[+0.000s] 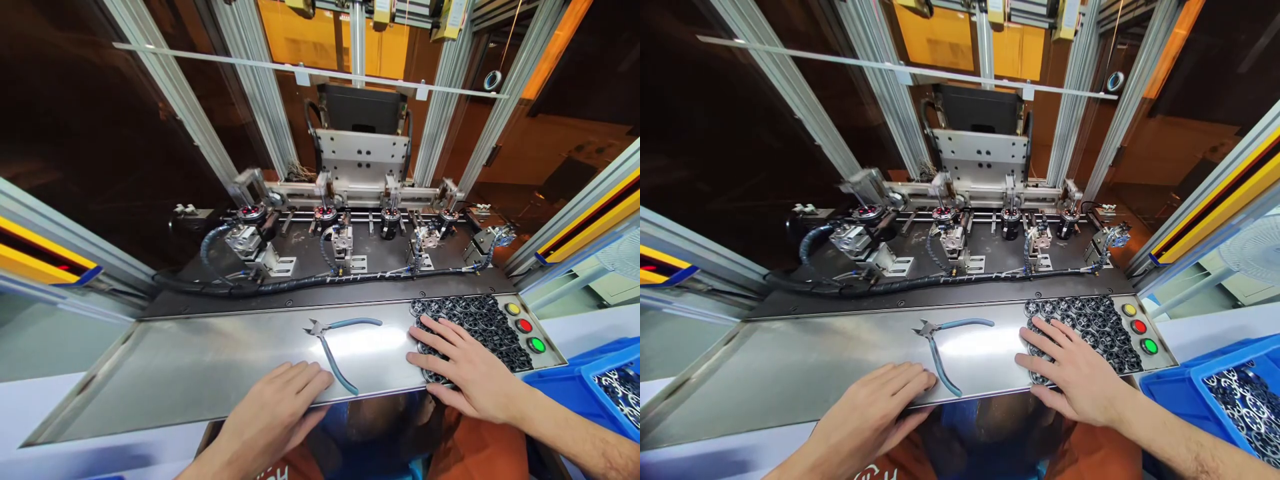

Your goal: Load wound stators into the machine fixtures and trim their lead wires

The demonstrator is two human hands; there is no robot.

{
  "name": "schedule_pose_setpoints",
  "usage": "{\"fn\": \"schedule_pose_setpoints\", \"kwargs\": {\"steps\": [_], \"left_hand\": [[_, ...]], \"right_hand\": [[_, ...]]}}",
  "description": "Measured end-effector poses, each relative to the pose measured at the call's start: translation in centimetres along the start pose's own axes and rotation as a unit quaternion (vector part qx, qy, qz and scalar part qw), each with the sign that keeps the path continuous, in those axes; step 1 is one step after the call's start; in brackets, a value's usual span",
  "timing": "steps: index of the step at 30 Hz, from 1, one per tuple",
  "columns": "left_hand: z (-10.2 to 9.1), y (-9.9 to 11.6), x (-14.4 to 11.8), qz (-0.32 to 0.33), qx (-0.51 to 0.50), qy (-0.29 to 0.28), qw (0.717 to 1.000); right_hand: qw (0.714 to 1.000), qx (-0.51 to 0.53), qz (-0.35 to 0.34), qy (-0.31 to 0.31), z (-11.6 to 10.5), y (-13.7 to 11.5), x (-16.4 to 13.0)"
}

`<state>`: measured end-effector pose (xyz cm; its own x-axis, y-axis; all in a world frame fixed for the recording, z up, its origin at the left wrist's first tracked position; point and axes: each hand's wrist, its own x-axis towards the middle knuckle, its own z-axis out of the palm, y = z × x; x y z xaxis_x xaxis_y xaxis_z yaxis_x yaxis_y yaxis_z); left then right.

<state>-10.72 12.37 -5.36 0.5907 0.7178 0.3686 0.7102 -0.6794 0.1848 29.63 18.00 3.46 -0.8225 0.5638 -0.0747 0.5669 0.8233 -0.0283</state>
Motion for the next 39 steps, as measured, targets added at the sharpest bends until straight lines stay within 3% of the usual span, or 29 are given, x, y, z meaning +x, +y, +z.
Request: {"fn": "schedule_pose_setpoints", "kwargs": {"steps": [39], "left_hand": [[-0.11,-0.03,-0.07,-0.006,-0.015,0.006,1.0]], "right_hand": [[1.0,-0.015,-0.01,0.02,0.12,0.06,-0.01]]}}
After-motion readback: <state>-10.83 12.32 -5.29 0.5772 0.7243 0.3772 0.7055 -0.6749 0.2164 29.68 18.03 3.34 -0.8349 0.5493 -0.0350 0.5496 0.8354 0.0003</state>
